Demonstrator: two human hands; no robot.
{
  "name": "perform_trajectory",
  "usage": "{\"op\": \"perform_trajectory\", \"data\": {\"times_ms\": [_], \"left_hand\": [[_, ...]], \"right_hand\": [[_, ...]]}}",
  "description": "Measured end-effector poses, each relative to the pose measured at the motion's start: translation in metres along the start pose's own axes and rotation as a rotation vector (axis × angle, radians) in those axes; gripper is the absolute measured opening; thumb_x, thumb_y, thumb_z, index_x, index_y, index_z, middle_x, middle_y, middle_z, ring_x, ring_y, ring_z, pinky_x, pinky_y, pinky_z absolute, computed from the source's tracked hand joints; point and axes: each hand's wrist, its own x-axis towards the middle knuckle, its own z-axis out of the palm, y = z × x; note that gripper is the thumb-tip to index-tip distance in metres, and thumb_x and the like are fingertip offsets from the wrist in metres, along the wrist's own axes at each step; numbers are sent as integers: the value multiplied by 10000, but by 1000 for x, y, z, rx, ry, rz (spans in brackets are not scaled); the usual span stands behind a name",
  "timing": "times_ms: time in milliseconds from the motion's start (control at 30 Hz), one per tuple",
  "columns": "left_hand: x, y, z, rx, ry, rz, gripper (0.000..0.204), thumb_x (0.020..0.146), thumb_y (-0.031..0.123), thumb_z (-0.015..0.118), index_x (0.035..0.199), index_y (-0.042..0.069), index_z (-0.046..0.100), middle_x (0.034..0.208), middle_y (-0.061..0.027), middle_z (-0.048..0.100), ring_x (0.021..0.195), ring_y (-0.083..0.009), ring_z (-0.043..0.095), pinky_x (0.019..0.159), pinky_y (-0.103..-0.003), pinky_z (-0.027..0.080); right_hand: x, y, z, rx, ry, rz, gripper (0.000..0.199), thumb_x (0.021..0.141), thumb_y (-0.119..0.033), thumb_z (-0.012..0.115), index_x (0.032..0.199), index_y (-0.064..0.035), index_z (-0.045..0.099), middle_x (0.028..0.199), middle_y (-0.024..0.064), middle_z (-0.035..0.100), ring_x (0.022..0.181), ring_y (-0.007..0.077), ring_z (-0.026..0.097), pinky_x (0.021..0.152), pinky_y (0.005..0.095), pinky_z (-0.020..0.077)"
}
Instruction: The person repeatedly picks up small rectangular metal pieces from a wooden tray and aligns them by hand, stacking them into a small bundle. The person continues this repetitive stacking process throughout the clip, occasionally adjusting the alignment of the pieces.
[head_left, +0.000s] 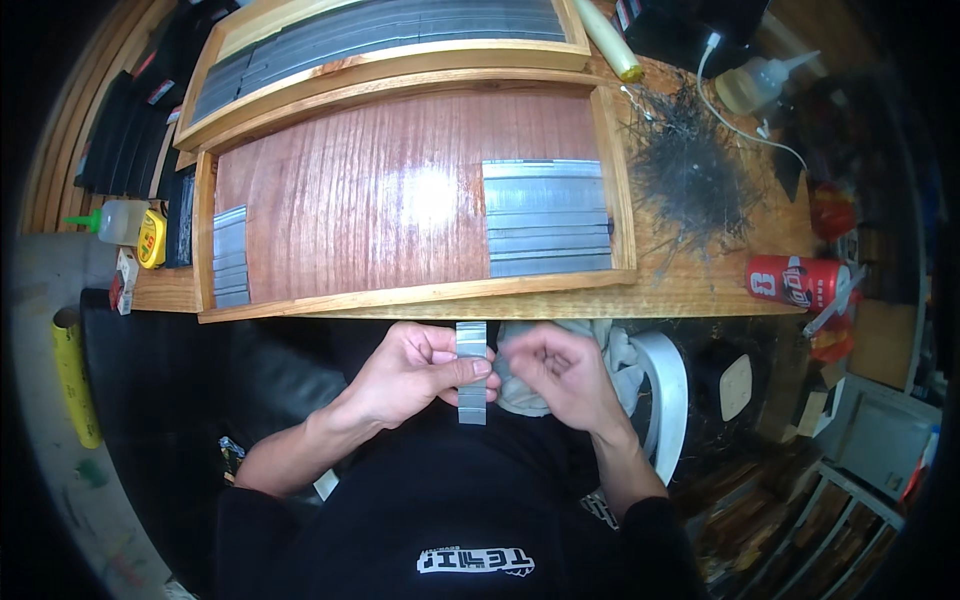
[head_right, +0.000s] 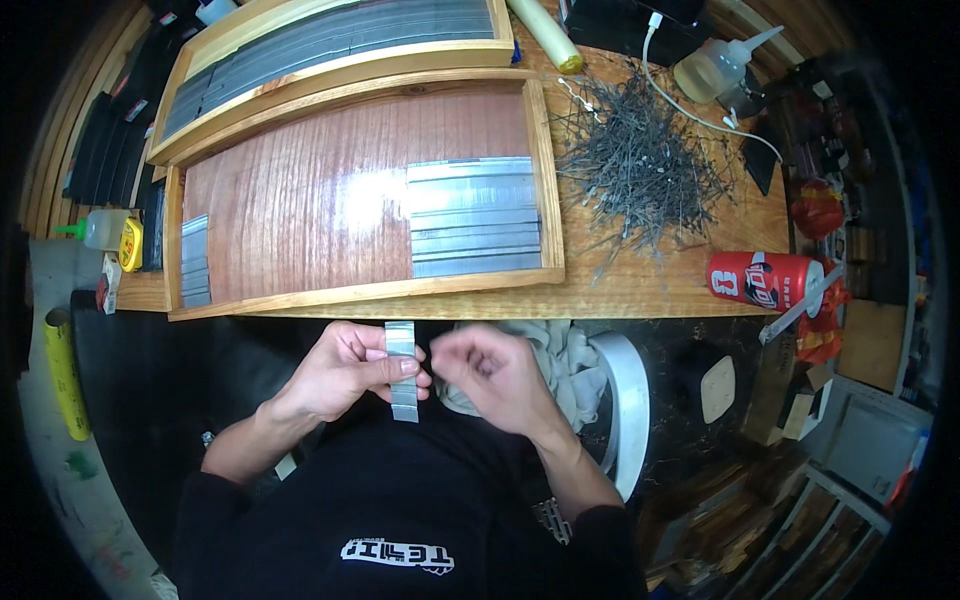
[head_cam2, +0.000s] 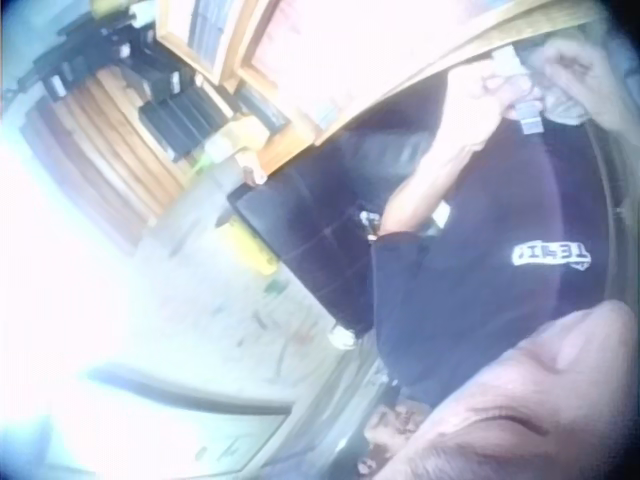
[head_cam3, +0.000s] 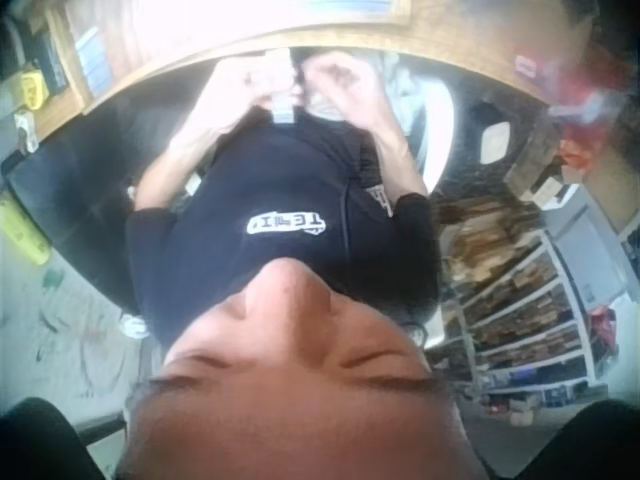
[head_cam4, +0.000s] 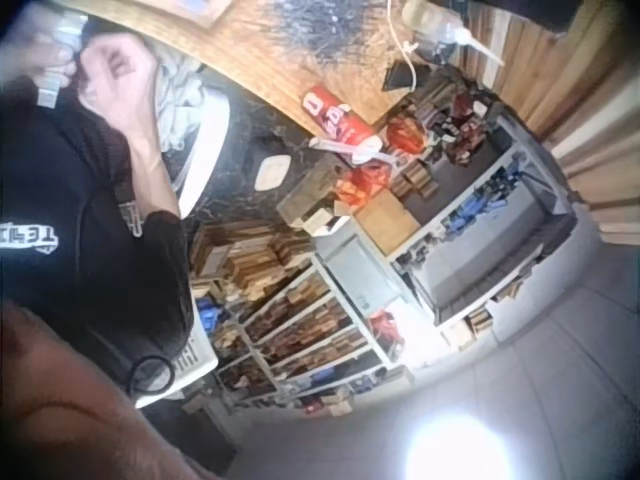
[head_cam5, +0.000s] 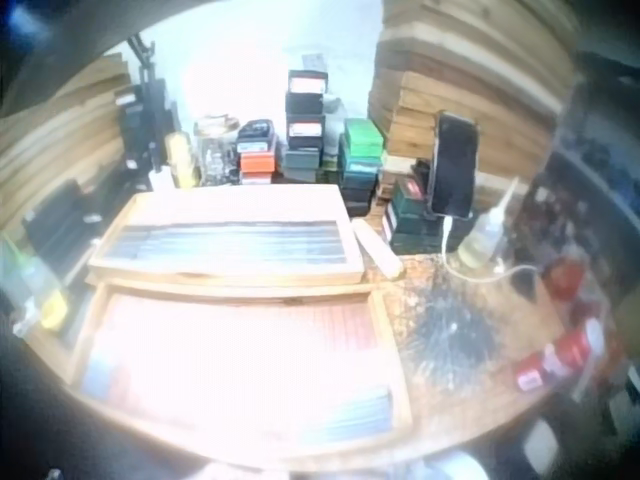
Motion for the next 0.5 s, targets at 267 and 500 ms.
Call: {"op": "perform_trajectory", "data": {"times_ms": [267, 500], "left_hand": [[11, -10, -2, -82, -13, 78, 150, 966, 10, 705, 1102, -32, 751, 969, -157, 787, 864, -220, 784, 733, -280, 644], [6, -21, -4, 85, 0, 156, 91, 991, 34, 707, 1041, -18, 762, 935, -85, 778, 844, -104, 717, 715, -228, 561]], "right_hand": [[31, 7, 36, 357, 73, 137, 195, 1018, -133, 698, 1113, 29, 752, 792, 30, 714, 615, 38, 608, 523, 176, 483], [27, 3, 39, 291, 61, 127, 134, 973, -73, 743, 1047, 35, 768, 830, 41, 717, 669, 54, 617, 586, 191, 492]]}}
